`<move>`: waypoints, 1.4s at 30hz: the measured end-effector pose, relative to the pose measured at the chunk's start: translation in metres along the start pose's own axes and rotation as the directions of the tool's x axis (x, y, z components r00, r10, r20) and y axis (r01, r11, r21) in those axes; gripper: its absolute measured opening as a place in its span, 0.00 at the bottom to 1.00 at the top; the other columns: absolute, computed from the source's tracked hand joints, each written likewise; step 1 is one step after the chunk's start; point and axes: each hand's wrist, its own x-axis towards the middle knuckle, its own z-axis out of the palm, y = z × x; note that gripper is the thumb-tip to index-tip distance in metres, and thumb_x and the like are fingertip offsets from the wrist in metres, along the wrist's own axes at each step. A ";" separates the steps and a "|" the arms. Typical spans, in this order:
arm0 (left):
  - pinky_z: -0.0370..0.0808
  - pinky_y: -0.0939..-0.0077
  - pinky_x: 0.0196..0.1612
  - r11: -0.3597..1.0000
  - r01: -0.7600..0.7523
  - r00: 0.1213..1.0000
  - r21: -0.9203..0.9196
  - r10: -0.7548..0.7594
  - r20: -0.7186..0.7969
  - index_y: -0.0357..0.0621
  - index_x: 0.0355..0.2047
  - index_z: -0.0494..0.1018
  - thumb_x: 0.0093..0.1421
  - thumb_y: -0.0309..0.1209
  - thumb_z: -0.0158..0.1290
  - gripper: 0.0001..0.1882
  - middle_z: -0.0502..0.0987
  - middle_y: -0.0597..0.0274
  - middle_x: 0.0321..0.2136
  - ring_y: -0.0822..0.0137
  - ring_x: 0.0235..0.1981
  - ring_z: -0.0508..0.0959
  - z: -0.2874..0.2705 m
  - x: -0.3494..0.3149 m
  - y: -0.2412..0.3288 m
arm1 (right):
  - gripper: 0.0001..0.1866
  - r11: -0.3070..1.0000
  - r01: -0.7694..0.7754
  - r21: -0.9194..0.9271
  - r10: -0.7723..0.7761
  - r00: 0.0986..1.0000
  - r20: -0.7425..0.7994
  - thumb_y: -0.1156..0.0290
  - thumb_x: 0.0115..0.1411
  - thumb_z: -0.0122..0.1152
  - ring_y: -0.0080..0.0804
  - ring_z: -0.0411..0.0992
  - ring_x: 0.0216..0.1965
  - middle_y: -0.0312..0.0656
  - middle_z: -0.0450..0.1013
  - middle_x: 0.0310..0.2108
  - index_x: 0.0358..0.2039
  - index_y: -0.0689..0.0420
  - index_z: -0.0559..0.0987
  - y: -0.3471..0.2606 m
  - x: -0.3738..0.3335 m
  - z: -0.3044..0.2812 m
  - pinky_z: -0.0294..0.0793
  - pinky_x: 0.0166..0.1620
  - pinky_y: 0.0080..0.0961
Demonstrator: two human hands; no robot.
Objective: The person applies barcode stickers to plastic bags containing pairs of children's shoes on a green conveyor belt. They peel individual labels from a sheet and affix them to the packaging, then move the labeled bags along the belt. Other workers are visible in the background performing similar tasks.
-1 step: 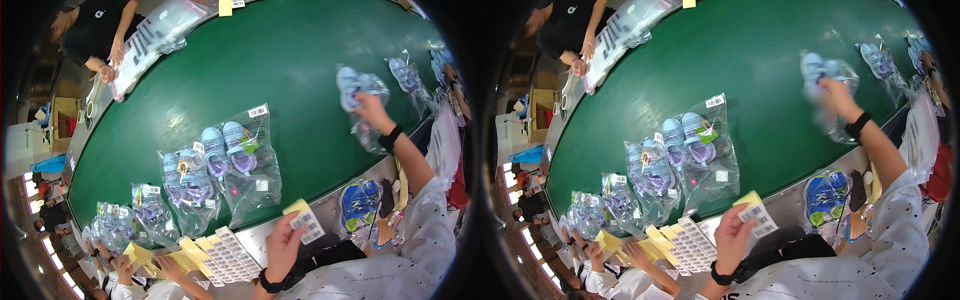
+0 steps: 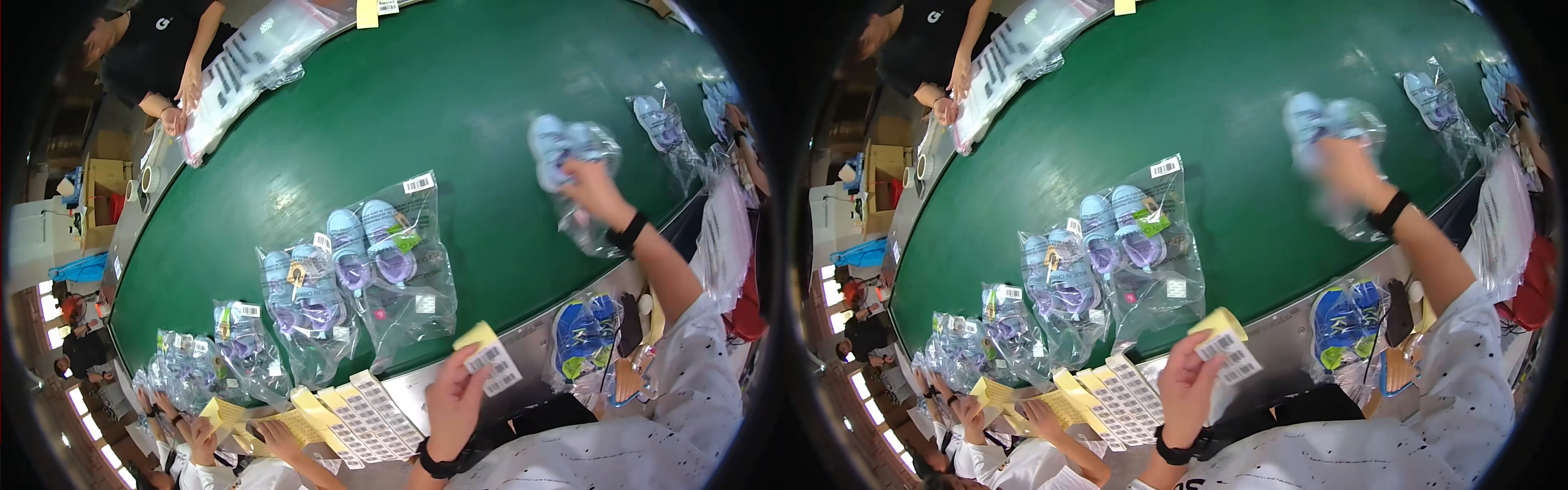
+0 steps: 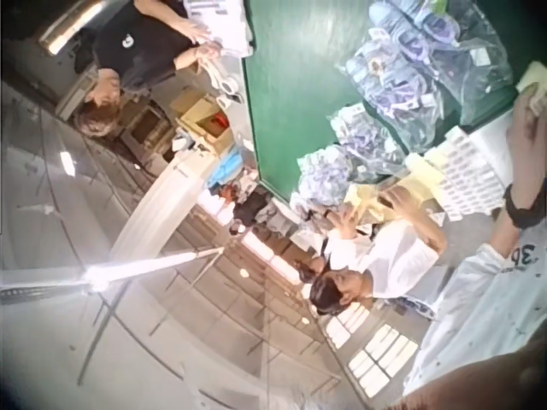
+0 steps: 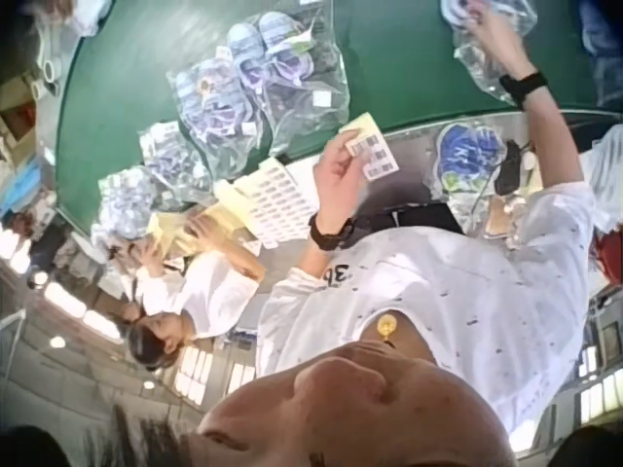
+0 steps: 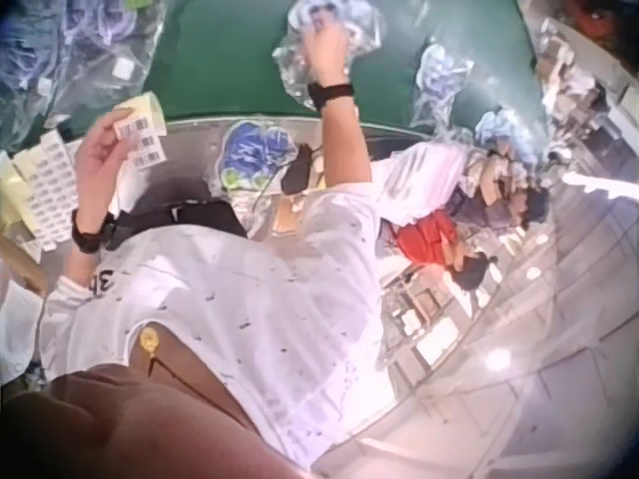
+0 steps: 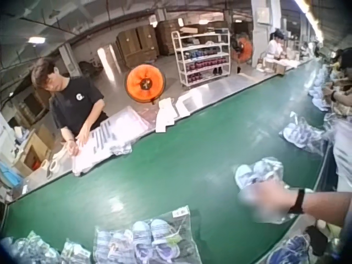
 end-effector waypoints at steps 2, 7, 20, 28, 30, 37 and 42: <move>0.75 0.83 0.43 0.996 -0.090 0.992 0.022 0.092 -0.092 0.34 0.51 0.68 0.60 0.17 0.53 0.17 0.80 0.54 0.40 0.74 0.39 0.80 -0.005 0.006 0.009 | 0.13 0.941 -0.237 0.243 0.122 0.903 0.411 0.73 0.49 0.64 0.40 0.74 0.33 0.49 0.75 0.31 0.35 0.64 0.78 -0.080 0.002 0.023 0.73 0.37 0.33; 0.75 0.85 0.41 0.978 -0.183 0.955 0.102 0.202 -0.219 0.34 0.50 0.69 0.60 0.17 0.54 0.16 0.80 0.55 0.40 0.76 0.37 0.79 -0.015 0.014 0.029 | 0.15 0.711 0.217 0.669 -0.468 0.856 0.220 0.68 0.57 0.63 0.44 0.73 0.42 0.47 0.75 0.40 0.43 0.60 0.78 -0.222 -0.038 0.010 0.73 0.45 0.35; 0.61 0.91 0.23 0.945 -0.211 0.969 0.249 0.236 -0.076 0.36 0.49 0.70 0.61 0.19 0.53 0.15 0.73 0.71 0.23 0.86 0.22 0.67 -0.007 0.021 0.033 | 0.06 0.500 -0.217 0.839 -0.293 0.868 0.400 0.75 0.53 0.66 0.31 0.73 0.35 0.40 0.73 0.32 0.32 0.60 0.80 -0.215 -0.056 0.010 0.72 0.39 0.27; 0.66 0.91 0.28 0.991 -0.099 0.984 0.091 0.111 -0.141 0.32 0.54 0.62 0.58 0.13 0.53 0.23 0.72 0.65 0.32 0.84 0.26 0.70 0.006 0.038 0.032 | 0.02 0.703 0.148 0.695 -0.285 0.955 0.085 0.79 0.52 0.64 0.34 0.74 0.37 0.41 0.74 0.33 0.25 0.60 0.78 -0.212 -0.043 -0.035 0.72 0.42 0.27; 0.72 0.88 0.34 0.992 -0.063 0.990 0.109 0.076 -0.122 0.32 0.56 0.61 0.58 0.13 0.52 0.25 0.75 0.56 0.39 0.77 0.34 0.76 0.003 0.038 0.032 | 0.02 0.744 0.166 0.647 -0.214 0.977 -0.006 0.78 0.53 0.63 0.32 0.74 0.37 0.42 0.74 0.35 0.26 0.60 0.77 -0.184 -0.007 -0.044 0.73 0.41 0.26; 0.71 0.87 0.30 0.993 -0.097 0.988 0.068 0.104 -0.115 0.31 0.55 0.62 0.60 0.16 0.53 0.23 0.75 0.55 0.36 0.75 0.33 0.78 0.019 0.040 0.021 | 0.06 0.420 -0.534 0.733 0.148 0.838 0.525 0.71 0.59 0.62 0.26 0.72 0.46 0.44 0.76 0.42 0.33 0.59 0.77 -0.068 0.116 0.011 0.72 0.50 0.26; 0.73 0.87 0.32 0.997 -0.047 0.995 0.067 0.053 -0.083 0.33 0.55 0.62 0.58 0.15 0.53 0.24 0.75 0.53 0.40 0.74 0.34 0.78 0.028 0.041 0.022 | 0.05 0.279 -0.732 0.621 0.044 0.656 0.753 0.74 0.57 0.64 0.27 0.75 0.34 0.41 0.76 0.32 0.32 0.61 0.77 -0.071 0.141 0.052 0.76 0.39 0.25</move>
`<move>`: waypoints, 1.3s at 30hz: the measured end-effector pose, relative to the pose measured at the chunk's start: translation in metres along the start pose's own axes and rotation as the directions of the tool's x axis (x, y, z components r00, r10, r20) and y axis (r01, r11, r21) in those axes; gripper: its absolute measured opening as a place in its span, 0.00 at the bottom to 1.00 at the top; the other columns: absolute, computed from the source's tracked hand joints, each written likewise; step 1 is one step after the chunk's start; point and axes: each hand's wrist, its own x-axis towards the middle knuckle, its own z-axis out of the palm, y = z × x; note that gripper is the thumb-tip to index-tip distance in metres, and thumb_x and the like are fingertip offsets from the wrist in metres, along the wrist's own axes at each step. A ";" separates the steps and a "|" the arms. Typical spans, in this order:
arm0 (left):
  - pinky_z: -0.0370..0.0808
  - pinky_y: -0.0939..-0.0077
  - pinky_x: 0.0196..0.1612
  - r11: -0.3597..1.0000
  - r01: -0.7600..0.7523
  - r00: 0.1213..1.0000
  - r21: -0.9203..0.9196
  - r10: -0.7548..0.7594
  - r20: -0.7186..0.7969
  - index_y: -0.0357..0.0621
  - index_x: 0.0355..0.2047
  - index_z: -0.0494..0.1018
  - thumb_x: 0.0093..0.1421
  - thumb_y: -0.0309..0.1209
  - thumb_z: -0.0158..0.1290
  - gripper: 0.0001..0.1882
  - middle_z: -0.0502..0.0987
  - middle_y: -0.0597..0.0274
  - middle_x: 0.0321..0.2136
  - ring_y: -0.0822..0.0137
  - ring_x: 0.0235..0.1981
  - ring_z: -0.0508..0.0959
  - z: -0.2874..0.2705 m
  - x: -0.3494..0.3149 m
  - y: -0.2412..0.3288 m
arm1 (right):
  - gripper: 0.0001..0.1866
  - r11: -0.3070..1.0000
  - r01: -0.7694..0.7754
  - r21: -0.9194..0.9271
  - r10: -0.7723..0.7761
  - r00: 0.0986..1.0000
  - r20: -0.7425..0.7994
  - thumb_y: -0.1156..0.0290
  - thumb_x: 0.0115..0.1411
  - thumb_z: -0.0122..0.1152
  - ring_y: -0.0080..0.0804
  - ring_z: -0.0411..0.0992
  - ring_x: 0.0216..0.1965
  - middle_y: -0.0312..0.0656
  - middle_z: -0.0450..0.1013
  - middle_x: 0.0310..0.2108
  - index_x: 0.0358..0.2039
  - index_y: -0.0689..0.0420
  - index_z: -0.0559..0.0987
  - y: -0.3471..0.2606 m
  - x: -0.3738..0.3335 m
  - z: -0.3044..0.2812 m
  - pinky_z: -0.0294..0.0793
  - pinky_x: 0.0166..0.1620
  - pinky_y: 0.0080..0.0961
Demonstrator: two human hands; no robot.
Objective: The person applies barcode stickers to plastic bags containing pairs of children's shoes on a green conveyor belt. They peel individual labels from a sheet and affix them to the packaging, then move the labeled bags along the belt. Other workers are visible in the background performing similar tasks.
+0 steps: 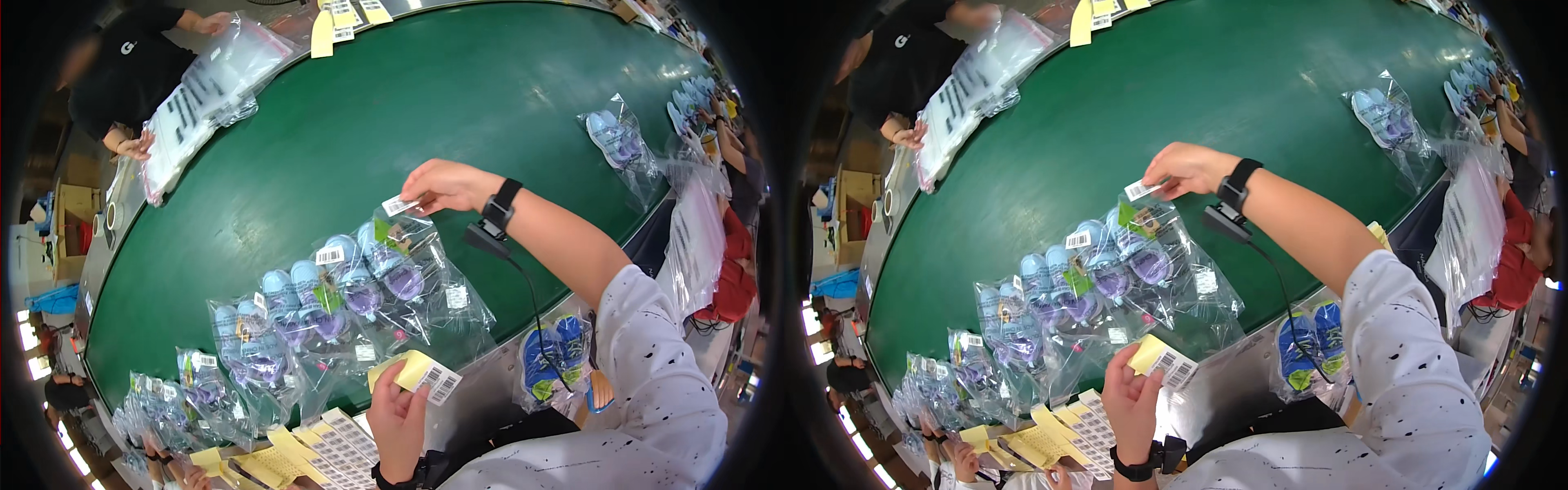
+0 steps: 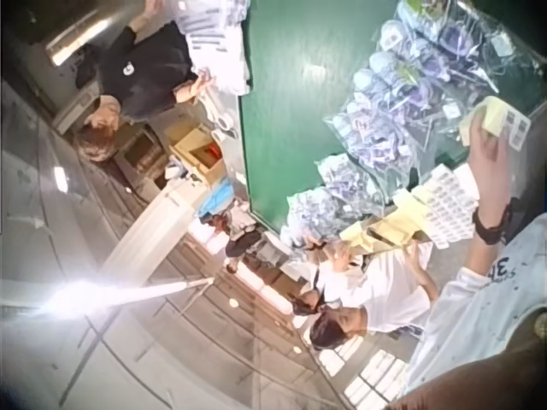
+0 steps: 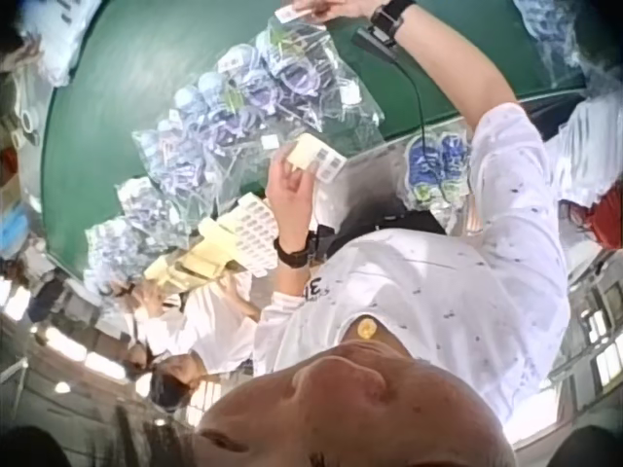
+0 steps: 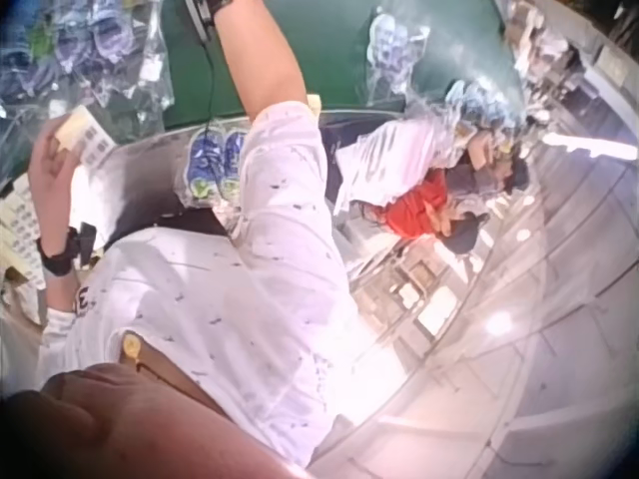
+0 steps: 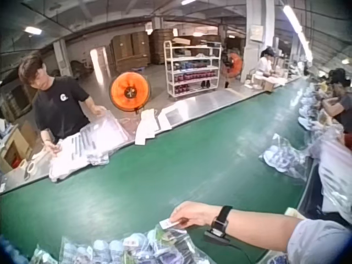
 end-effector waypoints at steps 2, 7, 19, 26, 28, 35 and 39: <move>0.72 0.87 0.32 1.000 0.004 1.000 0.006 -0.004 0.004 0.33 0.55 0.62 0.58 0.15 0.53 0.24 0.75 0.53 0.41 0.74 0.34 0.78 0.004 0.001 -0.001 | 0.05 1.000 -0.006 -0.005 0.006 1.000 -0.021 0.76 0.56 0.64 0.27 0.74 0.30 0.40 0.75 0.29 0.31 0.62 0.76 0.001 0.006 0.005 0.76 0.35 0.24; 0.73 0.86 0.33 1.000 0.028 0.999 -0.008 -0.027 0.023 0.33 0.55 0.61 0.58 0.13 0.52 0.25 0.75 0.50 0.43 0.72 0.35 0.80 0.012 0.006 -0.002 | 0.06 0.991 0.073 -0.113 -0.084 0.992 -0.098 0.80 0.53 0.63 0.24 0.72 0.22 0.39 0.72 0.22 0.32 0.63 0.75 0.015 0.008 0.010 0.76 0.27 0.23; 0.65 0.75 0.21 0.868 -0.168 0.972 0.467 0.066 0.227 0.43 0.51 0.73 0.57 0.23 0.56 0.20 0.68 0.58 0.12 0.72 0.13 0.66 0.039 0.065 -0.071 | 0.08 0.918 0.185 -0.351 -0.355 0.779 -0.518 0.71 0.59 0.60 0.22 0.72 0.42 0.35 0.74 0.38 0.39 0.56 0.78 0.015 -0.100 -0.169 0.74 0.44 0.24; 0.73 0.77 0.27 0.846 -0.268 0.963 0.462 0.245 0.111 0.39 0.52 0.70 0.56 0.17 0.55 0.22 0.78 0.52 0.24 0.73 0.24 0.78 0.015 0.132 -0.082 | 0.13 0.227 -0.665 -0.712 -0.742 0.355 -0.568 0.72 0.52 0.61 0.53 0.71 0.46 0.56 0.73 0.41 0.37 0.64 0.77 0.055 -0.193 -0.340 0.72 0.48 0.42; 0.74 0.78 0.28 0.856 -0.236 0.970 0.459 0.231 0.068 0.39 0.53 0.69 0.56 0.17 0.54 0.23 0.78 0.54 0.27 0.74 0.25 0.78 0.018 0.137 -0.074 | 0.14 0.241 -0.733 -0.635 -0.550 0.436 -0.712 0.74 0.51 0.59 0.53 0.71 0.47 0.59 0.71 0.43 0.39 0.64 0.76 0.071 -0.206 -0.356 0.71 0.51 0.44; 0.77 0.81 0.38 0.998 -0.057 0.998 -0.036 0.058 0.022 0.33 0.56 0.64 0.60 0.16 0.48 0.22 0.78 0.55 0.38 0.71 0.37 0.79 0.028 0.077 -0.033 | 0.10 0.218 -0.592 -0.776 -0.810 0.334 -0.483 0.80 0.49 0.54 0.56 0.74 0.33 0.53 0.74 0.29 0.34 0.58 0.74 0.075 -0.183 -0.312 0.73 0.38 0.47; 0.77 0.80 0.38 0.995 -0.084 0.993 -0.047 0.079 -0.090 0.35 0.54 0.67 0.61 0.18 0.48 0.20 0.79 0.57 0.36 0.73 0.36 0.79 0.023 0.046 -0.036 | 0.14 0.494 0.022 -0.869 -0.705 0.595 -0.386 0.84 0.50 0.51 0.43 0.76 0.30 0.48 0.75 0.26 0.39 0.59 0.75 0.055 -0.137 -0.196 0.75 0.34 0.35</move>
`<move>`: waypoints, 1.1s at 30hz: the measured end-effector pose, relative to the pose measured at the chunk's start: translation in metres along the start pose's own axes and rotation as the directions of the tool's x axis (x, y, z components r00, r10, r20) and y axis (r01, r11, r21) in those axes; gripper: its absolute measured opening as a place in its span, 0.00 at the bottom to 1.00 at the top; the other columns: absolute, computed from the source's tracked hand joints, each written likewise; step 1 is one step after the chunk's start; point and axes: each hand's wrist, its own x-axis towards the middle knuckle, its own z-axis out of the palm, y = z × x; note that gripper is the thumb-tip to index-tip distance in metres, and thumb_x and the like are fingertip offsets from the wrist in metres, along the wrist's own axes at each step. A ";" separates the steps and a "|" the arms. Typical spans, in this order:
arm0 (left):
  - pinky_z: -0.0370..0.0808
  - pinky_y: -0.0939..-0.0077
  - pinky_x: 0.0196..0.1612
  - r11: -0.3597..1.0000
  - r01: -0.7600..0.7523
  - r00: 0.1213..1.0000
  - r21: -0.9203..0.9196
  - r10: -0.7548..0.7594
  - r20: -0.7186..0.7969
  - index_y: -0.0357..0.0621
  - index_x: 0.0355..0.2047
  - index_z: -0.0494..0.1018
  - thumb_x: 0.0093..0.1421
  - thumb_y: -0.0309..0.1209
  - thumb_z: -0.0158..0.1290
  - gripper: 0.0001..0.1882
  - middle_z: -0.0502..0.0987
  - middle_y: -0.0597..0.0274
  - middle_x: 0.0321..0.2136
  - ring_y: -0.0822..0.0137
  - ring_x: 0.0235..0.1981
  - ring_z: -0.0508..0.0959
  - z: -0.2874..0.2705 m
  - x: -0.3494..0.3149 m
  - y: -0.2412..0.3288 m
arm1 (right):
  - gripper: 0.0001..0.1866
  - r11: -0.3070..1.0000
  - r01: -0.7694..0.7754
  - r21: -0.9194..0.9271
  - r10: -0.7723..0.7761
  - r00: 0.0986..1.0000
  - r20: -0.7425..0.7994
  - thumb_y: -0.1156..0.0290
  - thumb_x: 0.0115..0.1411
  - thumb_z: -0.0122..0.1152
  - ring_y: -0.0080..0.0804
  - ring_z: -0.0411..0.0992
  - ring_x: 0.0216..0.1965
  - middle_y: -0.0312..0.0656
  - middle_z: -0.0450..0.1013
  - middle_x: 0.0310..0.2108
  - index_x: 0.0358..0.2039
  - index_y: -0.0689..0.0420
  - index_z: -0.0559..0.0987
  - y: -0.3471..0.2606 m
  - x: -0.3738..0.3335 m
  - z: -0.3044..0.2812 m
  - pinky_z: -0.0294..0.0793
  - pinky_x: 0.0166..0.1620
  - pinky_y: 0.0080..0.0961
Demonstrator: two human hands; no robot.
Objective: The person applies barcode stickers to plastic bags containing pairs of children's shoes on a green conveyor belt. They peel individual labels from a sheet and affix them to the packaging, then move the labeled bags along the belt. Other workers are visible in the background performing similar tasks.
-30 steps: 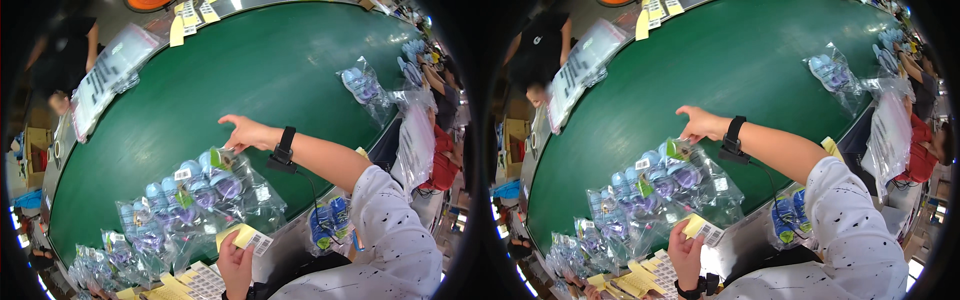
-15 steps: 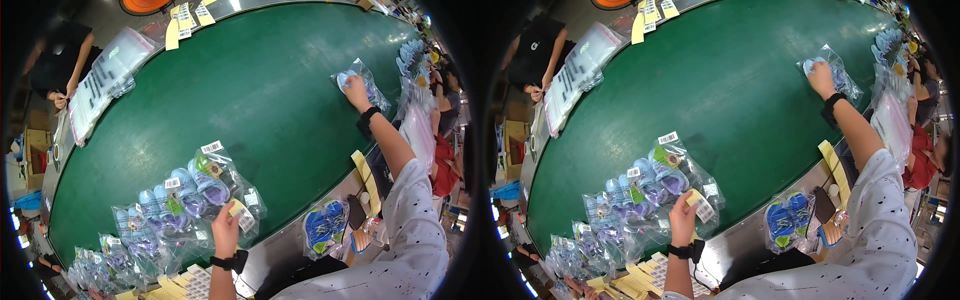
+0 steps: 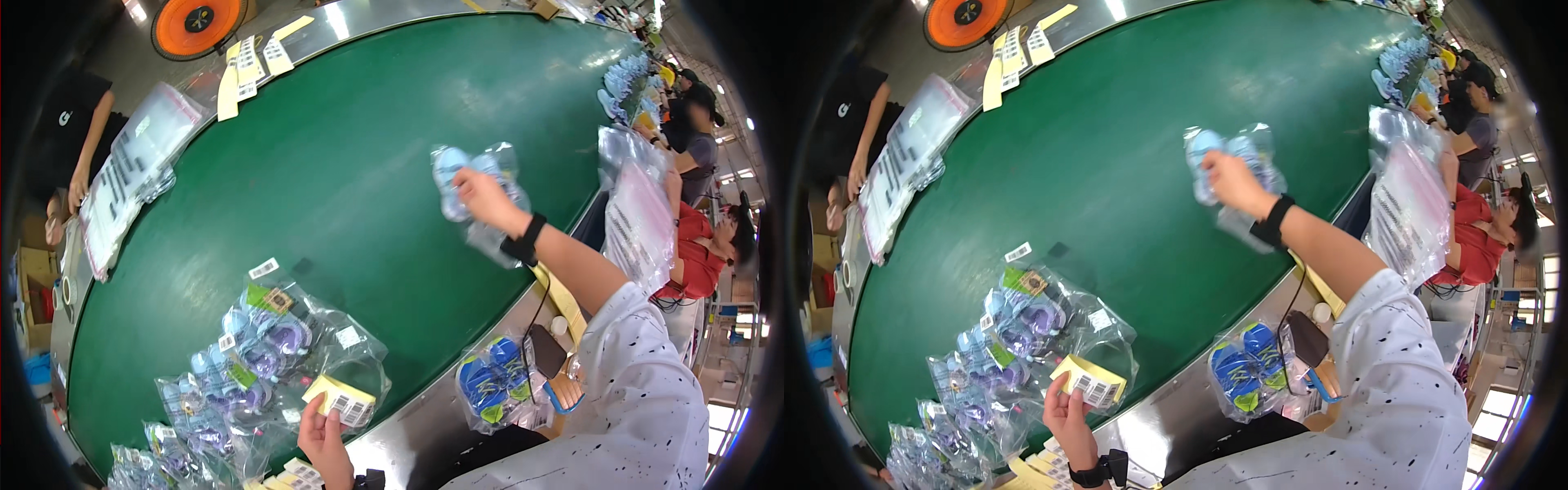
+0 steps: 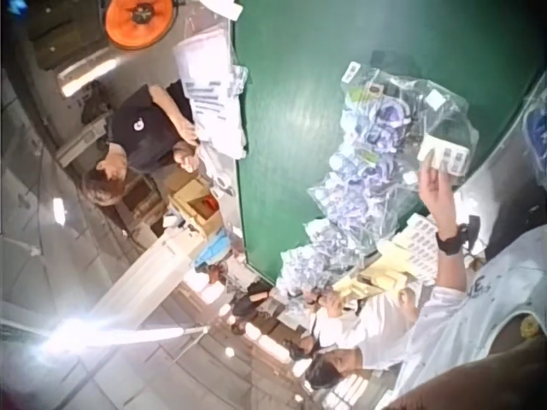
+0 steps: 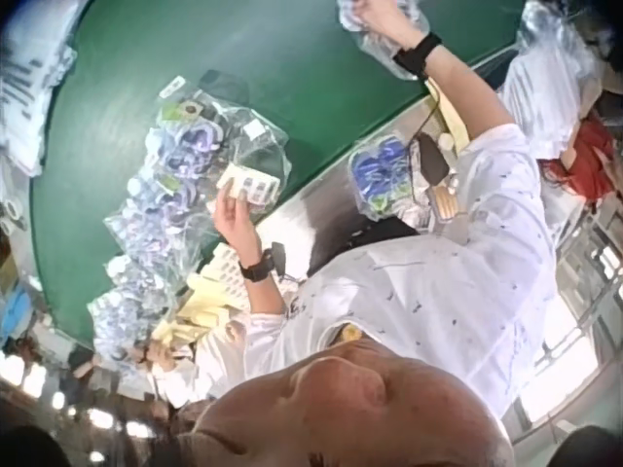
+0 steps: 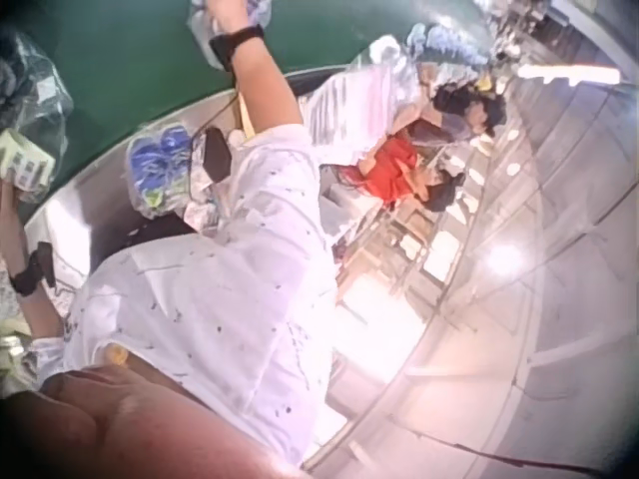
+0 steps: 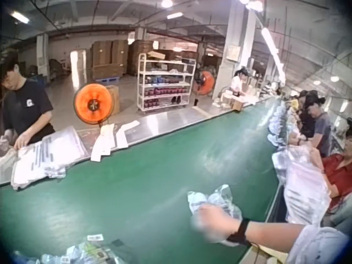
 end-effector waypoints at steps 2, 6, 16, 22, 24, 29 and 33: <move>0.77 0.80 0.38 1.000 -0.023 1.000 0.008 0.023 -0.015 0.34 0.53 0.69 0.62 0.18 0.48 0.18 0.79 0.57 0.36 0.73 0.35 0.79 0.000 -0.004 0.005 | 0.12 0.883 -0.101 0.458 -0.020 0.968 0.252 0.78 0.57 0.56 0.27 0.76 0.32 0.41 0.77 0.29 0.42 0.59 0.75 -0.077 -0.039 0.032 0.76 0.36 0.27; 0.70 0.87 0.36 0.996 -0.068 0.998 0.058 0.067 0.016 0.32 0.50 0.71 0.62 0.19 0.50 0.15 0.79 0.61 0.34 0.79 0.32 0.75 0.013 -0.017 0.040 | 0.13 0.747 0.064 0.661 -0.438 0.796 0.418 0.69 0.57 0.64 0.31 0.78 0.33 0.45 0.78 0.32 0.39 0.64 0.77 -0.217 -0.116 0.047 0.76 0.39 0.27; 0.62 0.92 0.25 0.981 -0.147 0.989 0.127 0.149 -0.005 0.34 0.42 0.74 0.60 0.17 0.52 0.09 0.77 0.68 0.26 0.87 0.24 0.71 0.015 -0.032 0.034 | 0.04 0.723 0.106 0.683 -0.458 0.813 0.360 0.75 0.55 0.62 0.38 0.72 0.28 0.42 0.71 0.26 0.30 0.62 0.78 -0.232 -0.162 0.066 0.71 0.32 0.30; 0.61 0.92 0.24 0.991 -0.106 0.994 0.087 0.109 -0.027 0.34 0.42 0.74 0.61 0.18 0.53 0.09 0.76 0.70 0.24 0.87 0.23 0.69 0.018 -0.037 0.025 | 0.04 0.723 0.378 0.579 -0.551 0.821 0.151 0.77 0.54 0.63 0.38 0.70 0.30 0.41 0.70 0.28 0.31 0.60 0.79 -0.230 -0.180 0.073 0.70 0.33 0.32; 0.61 0.92 0.24 0.987 -0.096 0.994 0.129 0.101 -0.032 0.34 0.42 0.74 0.61 0.18 0.53 0.09 0.76 0.70 0.25 0.87 0.23 0.70 0.015 -0.037 0.022 | 0.03 0.707 0.453 0.543 -0.591 0.800 0.104 0.77 0.54 0.63 0.38 0.70 0.30 0.41 0.69 0.28 0.30 0.60 0.78 -0.229 -0.180 0.075 0.70 0.33 0.32; 0.62 0.92 0.24 0.984 -0.138 0.989 0.109 0.144 -0.040 0.34 0.42 0.73 0.61 0.17 0.52 0.09 0.77 0.68 0.26 0.86 0.24 0.71 0.014 -0.036 0.013 | 0.03 0.738 0.121 0.664 -0.426 0.846 0.319 0.78 0.53 0.62 0.38 0.70 0.31 0.40 0.69 0.29 0.29 0.61 0.77 -0.233 -0.178 0.079 0.70 0.34 0.30; 0.61 0.92 0.22 0.971 -0.129 0.991 0.200 0.134 -0.010 0.33 0.40 0.74 0.60 0.17 0.53 0.08 0.77 0.68 0.24 0.87 0.22 0.70 0.010 -0.035 0.014 | 0.02 0.723 0.127 0.679 -0.431 0.851 0.299 0.79 0.53 0.61 0.37 0.70 0.32 0.40 0.69 0.30 0.28 0.62 0.77 -0.233 -0.180 0.080 0.70 0.34 0.29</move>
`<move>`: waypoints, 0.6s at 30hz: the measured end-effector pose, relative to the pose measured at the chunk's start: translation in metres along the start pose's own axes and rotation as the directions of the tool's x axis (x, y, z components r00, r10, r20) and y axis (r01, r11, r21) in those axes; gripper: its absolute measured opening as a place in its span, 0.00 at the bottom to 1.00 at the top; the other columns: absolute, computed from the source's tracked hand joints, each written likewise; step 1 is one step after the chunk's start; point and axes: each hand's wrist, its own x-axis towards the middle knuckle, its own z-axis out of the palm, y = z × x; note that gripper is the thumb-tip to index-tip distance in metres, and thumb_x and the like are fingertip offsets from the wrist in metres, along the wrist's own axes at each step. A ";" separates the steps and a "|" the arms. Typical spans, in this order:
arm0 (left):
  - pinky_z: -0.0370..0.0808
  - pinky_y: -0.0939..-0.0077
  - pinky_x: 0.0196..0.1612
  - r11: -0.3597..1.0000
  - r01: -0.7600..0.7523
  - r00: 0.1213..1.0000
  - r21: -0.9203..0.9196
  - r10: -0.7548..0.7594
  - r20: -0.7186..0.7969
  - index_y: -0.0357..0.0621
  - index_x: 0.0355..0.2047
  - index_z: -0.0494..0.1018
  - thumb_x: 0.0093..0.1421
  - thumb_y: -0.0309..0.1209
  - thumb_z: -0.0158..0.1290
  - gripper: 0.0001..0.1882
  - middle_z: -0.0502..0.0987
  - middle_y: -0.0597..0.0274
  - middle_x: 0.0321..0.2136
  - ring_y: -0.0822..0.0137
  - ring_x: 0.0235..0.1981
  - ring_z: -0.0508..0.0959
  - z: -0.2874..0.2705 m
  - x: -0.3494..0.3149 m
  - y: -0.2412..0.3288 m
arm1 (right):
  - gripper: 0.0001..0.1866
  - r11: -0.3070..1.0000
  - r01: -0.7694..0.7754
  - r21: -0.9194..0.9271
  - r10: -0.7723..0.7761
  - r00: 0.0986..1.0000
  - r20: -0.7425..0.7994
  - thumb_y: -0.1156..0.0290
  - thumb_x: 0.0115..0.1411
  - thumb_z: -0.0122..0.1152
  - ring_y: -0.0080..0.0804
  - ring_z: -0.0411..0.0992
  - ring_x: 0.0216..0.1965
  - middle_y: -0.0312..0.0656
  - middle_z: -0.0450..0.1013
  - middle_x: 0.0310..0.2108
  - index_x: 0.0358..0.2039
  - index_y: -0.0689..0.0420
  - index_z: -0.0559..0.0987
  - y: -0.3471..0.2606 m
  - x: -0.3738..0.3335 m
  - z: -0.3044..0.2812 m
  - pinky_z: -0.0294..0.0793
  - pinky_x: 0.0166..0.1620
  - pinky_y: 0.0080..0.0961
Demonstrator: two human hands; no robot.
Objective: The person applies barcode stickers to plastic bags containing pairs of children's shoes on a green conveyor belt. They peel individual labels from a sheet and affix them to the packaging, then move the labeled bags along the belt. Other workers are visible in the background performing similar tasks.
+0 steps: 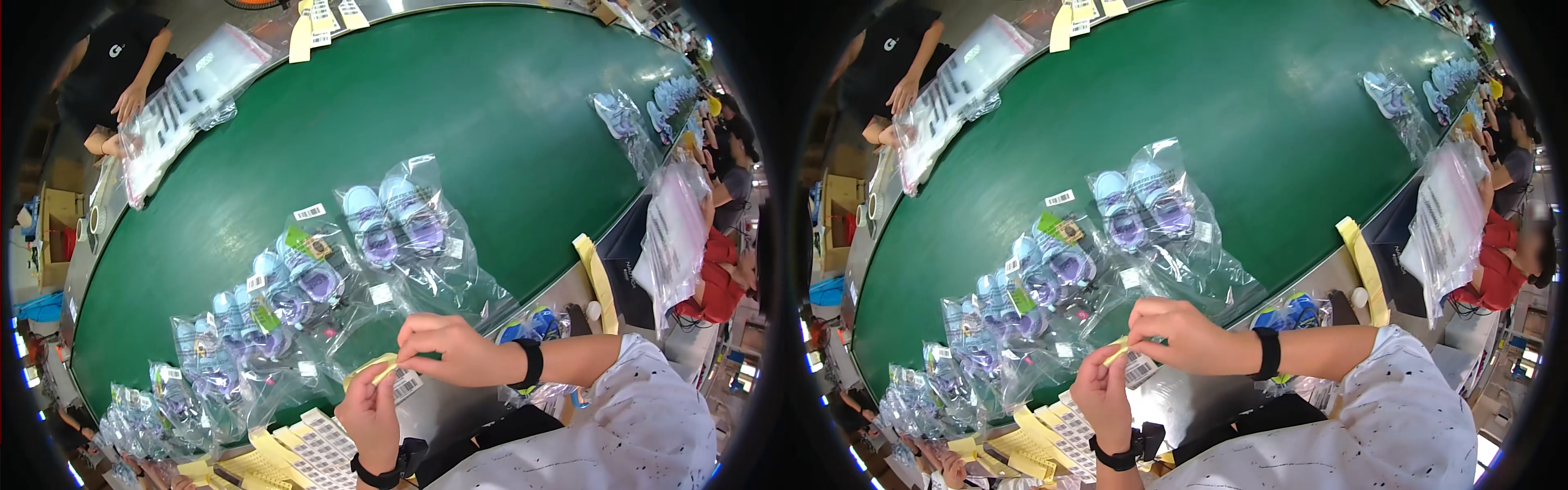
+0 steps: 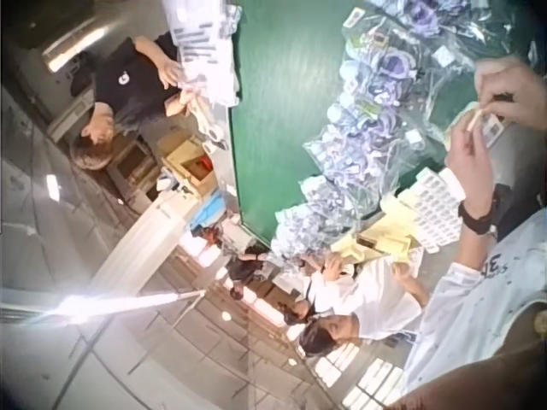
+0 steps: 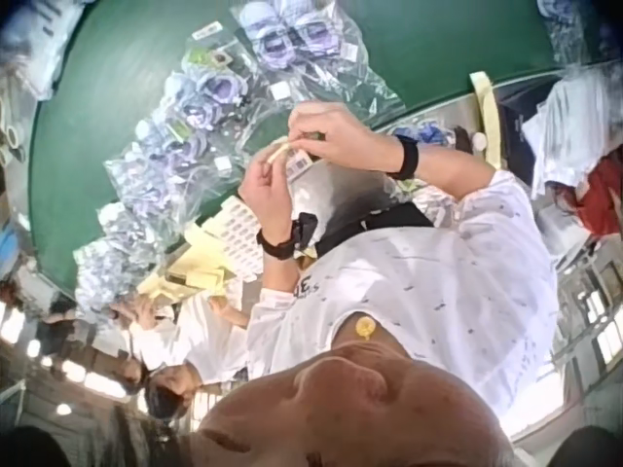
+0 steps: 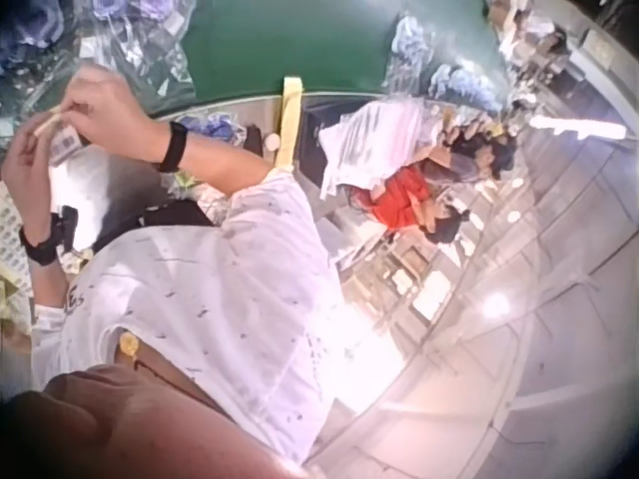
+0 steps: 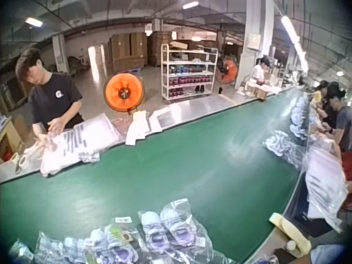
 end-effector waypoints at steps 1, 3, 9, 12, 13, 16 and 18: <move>0.70 0.89 0.27 0.999 0.024 1.000 -0.041 -0.023 0.017 0.31 0.43 0.73 0.59 0.17 0.54 0.11 0.77 0.64 0.28 0.83 0.26 0.73 0.000 0.001 -0.001 | 0.03 0.996 0.061 -0.070 -0.062 0.998 -0.003 0.79 0.53 0.64 0.35 0.71 0.33 0.41 0.70 0.33 0.30 0.61 0.78 0.002 -0.002 -0.002 0.70 0.35 0.28; 0.71 0.88 0.29 0.985 0.033 0.998 -0.172 -0.024 0.055 0.32 0.48 0.70 0.59 0.16 0.54 0.15 0.77 0.60 0.32 0.81 0.28 0.74 0.004 0.004 -0.003 | 0.04 0.971 0.164 -0.174 -0.170 0.985 -0.024 0.79 0.53 0.63 0.35 0.71 0.34 0.41 0.70 0.33 0.29 0.61 0.77 0.004 -0.002 -0.001 0.70 0.35 0.28; 0.73 0.85 0.31 0.972 0.089 0.988 -0.216 -0.060 0.141 0.34 0.59 0.59 0.57 0.15 0.54 0.29 0.75 0.52 0.41 0.73 0.33 0.78 0.009 0.015 -0.013 | 0.03 0.930 0.229 -0.286 -0.245 0.969 -0.019 0.78 0.54 0.59 0.41 0.70 0.37 0.42 0.69 0.34 0.28 0.60 0.73 -0.023 0.006 -0.020 0.71 0.39 0.33; 0.73 0.84 0.30 0.973 0.128 0.988 -0.191 -0.107 0.113 0.34 0.59 0.58 0.57 0.15 0.54 0.29 0.74 0.52 0.42 0.72 0.32 0.79 0.000 0.017 -0.027 | 0.05 0.951 0.115 -0.286 -0.152 0.982 -0.110 0.76 0.54 0.60 0.39 0.72 0.40 0.45 0.71 0.40 0.29 0.61 0.73 -0.042 0.044 -0.079 0.72 0.42 0.30; 0.73 0.84 0.30 0.984 0.127 0.986 -0.127 -0.112 0.122 0.35 0.59 0.58 0.57 0.15 0.54 0.29 0.74 0.52 0.42 0.72 0.32 0.79 -0.003 0.017 -0.025 | 0.06 0.946 0.103 -0.307 -0.163 0.971 -0.176 0.74 0.53 0.61 0.38 0.72 0.41 0.45 0.72 0.41 0.28 0.61 0.73 -0.033 0.063 -0.098 0.72 0.42 0.29; 0.73 0.84 0.30 0.988 0.121 0.985 -0.093 -0.108 0.137 0.35 0.59 0.58 0.58 0.16 0.54 0.29 0.73 0.53 0.40 0.72 0.32 0.79 -0.001 0.015 -0.028 | 0.07 0.869 -0.024 -0.494 -0.117 0.961 -0.251 0.73 0.51 0.64 0.36 0.74 0.38 0.45 0.76 0.36 0.28 0.62 0.76 0.009 0.111 -0.154 0.72 0.40 0.28; 0.72 0.85 0.29 0.986 0.104 0.987 -0.131 -0.086 0.137 0.35 0.59 0.58 0.58 0.16 0.54 0.29 0.73 0.55 0.38 0.73 0.32 0.79 0.004 0.015 -0.030 | 0.06 0.925 -0.320 -0.203 0.276 0.936 -0.216 0.74 0.53 0.64 0.31 0.70 0.48 0.50 0.71 0.48 0.27 0.62 0.77 0.024 0.130 -0.172 0.70 0.50 0.30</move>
